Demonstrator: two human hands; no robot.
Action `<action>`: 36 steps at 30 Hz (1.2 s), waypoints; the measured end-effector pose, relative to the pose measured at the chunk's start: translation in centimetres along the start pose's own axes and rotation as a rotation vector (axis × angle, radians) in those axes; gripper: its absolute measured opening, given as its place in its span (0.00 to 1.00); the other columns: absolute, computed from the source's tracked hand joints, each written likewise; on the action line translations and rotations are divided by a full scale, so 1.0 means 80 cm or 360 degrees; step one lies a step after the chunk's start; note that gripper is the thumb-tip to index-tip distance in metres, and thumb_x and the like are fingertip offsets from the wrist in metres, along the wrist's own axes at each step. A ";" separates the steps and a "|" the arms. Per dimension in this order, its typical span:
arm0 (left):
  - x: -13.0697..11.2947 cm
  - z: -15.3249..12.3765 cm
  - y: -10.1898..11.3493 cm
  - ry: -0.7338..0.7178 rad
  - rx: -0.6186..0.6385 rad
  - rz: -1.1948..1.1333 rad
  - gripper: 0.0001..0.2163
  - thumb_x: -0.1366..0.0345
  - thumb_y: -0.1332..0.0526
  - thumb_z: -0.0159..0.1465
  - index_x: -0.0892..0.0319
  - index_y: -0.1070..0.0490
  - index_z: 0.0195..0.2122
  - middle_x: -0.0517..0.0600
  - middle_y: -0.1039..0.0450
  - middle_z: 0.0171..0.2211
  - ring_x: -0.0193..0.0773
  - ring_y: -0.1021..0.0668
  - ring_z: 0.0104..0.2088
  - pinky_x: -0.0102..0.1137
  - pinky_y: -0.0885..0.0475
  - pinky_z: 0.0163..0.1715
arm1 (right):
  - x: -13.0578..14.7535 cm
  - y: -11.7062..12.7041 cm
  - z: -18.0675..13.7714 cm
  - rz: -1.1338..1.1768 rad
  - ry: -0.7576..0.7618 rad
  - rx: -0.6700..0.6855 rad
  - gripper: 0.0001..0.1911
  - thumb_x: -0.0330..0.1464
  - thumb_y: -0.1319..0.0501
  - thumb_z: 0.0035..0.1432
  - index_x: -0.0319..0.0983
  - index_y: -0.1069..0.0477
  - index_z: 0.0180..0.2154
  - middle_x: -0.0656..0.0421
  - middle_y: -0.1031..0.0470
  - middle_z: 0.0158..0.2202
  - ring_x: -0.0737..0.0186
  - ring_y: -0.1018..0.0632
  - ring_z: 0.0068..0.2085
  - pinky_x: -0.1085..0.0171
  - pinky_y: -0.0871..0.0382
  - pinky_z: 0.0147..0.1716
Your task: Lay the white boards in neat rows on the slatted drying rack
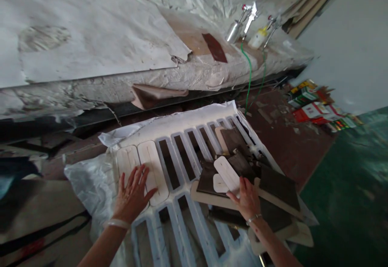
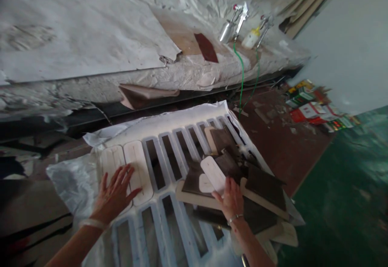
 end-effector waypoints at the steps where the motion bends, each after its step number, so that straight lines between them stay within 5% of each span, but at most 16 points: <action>1: 0.000 0.002 -0.001 -0.0010 0.0001 0.0015 0.32 0.49 0.45 0.65 0.62 0.43 0.65 0.62 0.43 0.66 0.58 0.40 0.65 0.58 0.61 0.65 | -0.010 -0.001 0.000 -0.0031 -0.0021 0.0024 0.32 0.42 0.36 0.52 0.34 0.39 0.54 0.43 0.31 0.45 0.39 0.27 0.46 0.45 0.30 0.45; 4: -0.001 0.009 0.001 -0.0036 0.0004 0.0067 0.31 0.49 0.43 0.63 0.65 0.40 0.62 0.64 0.39 0.64 0.58 0.37 0.64 0.58 0.60 0.65 | -0.012 0.004 0.002 -0.0049 -0.0021 0.0084 0.27 0.38 0.34 0.47 0.35 0.36 0.48 0.49 0.31 0.38 0.43 0.25 0.41 0.49 0.28 0.40; 8: -0.008 0.018 0.008 0.0010 0.0090 0.0155 0.31 0.51 0.37 0.59 0.66 0.36 0.59 0.66 0.34 0.60 0.58 0.34 0.62 0.57 0.57 0.66 | 0.023 0.035 -0.006 0.0138 0.0196 0.0092 0.29 0.36 0.37 0.48 0.37 0.41 0.51 0.50 0.30 0.43 0.50 0.25 0.44 0.55 0.26 0.43; 12: -0.013 0.022 0.012 0.0062 0.0214 0.0162 0.33 0.56 0.33 0.58 0.60 0.39 0.62 0.62 0.37 0.63 0.55 0.37 0.64 0.56 0.53 0.66 | 0.092 0.083 -0.015 0.0212 0.0859 0.0057 0.33 0.29 0.43 0.48 0.36 0.43 0.57 0.49 0.29 0.50 0.49 0.27 0.52 0.52 0.31 0.52; 15: -0.021 0.025 0.009 -0.0026 0.0317 0.0084 0.32 0.63 0.33 0.58 0.52 0.42 0.64 0.54 0.44 0.67 0.52 0.43 0.68 0.53 0.48 0.66 | 0.146 0.111 0.003 0.0138 0.1375 0.0061 0.37 0.23 0.47 0.45 0.38 0.42 0.60 0.54 0.28 0.52 0.52 0.29 0.54 0.46 0.47 0.63; 18: -0.032 0.027 0.003 -0.0089 0.0442 -0.0031 0.32 0.67 0.34 0.58 0.56 0.42 0.64 0.55 0.47 0.68 0.48 0.45 0.68 0.48 0.45 0.66 | 0.195 0.124 0.038 0.0040 0.1865 0.0047 0.36 0.22 0.48 0.49 0.39 0.41 0.61 0.57 0.27 0.55 0.54 0.31 0.57 0.43 0.64 0.66; 23: -0.045 0.028 -0.001 0.0054 0.0407 -0.0147 0.37 0.57 0.31 0.55 0.59 0.42 0.64 0.61 0.48 0.68 0.56 0.47 0.69 0.54 0.49 0.66 | 0.257 0.114 0.091 -0.0138 0.2423 0.0091 0.24 0.27 0.47 0.56 0.39 0.34 0.56 0.52 0.26 0.52 0.44 0.32 0.59 0.27 0.65 0.61; 27: -0.048 0.026 -0.004 0.0125 0.0381 -0.0202 0.37 0.55 0.31 0.55 0.54 0.42 0.64 0.60 0.49 0.69 0.57 0.49 0.69 0.57 0.52 0.66 | 0.305 0.098 0.113 -0.0220 0.2646 0.0415 0.26 0.26 0.45 0.55 0.39 0.34 0.56 0.49 0.27 0.54 0.42 0.36 0.62 0.25 0.62 0.59; 32: -0.045 0.028 0.001 0.0215 0.0262 -0.0273 0.28 0.53 0.37 0.61 0.49 0.39 0.62 0.57 0.44 0.67 0.54 0.45 0.68 0.60 0.55 0.65 | 0.358 0.074 0.126 -0.0257 0.2796 0.0726 0.35 0.20 0.42 0.41 0.38 0.33 0.54 0.48 0.27 0.53 0.43 0.39 0.64 0.27 0.65 0.60; 36: -0.044 0.030 0.003 0.0280 0.0204 -0.0295 0.25 0.54 0.37 0.62 0.49 0.37 0.60 0.57 0.42 0.65 0.53 0.42 0.67 0.61 0.56 0.65 | 0.377 0.045 0.142 -0.0142 0.2809 0.0656 0.38 0.18 0.44 0.30 0.41 0.29 0.48 0.53 0.25 0.49 0.48 0.36 0.63 0.35 0.61 0.63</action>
Point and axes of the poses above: each hand's wrist, its own z-axis towards the middle knuckle, its own y-axis out of the back of the hand, x = y × z, the point moved 7 cm from there along z, towards the middle knuckle
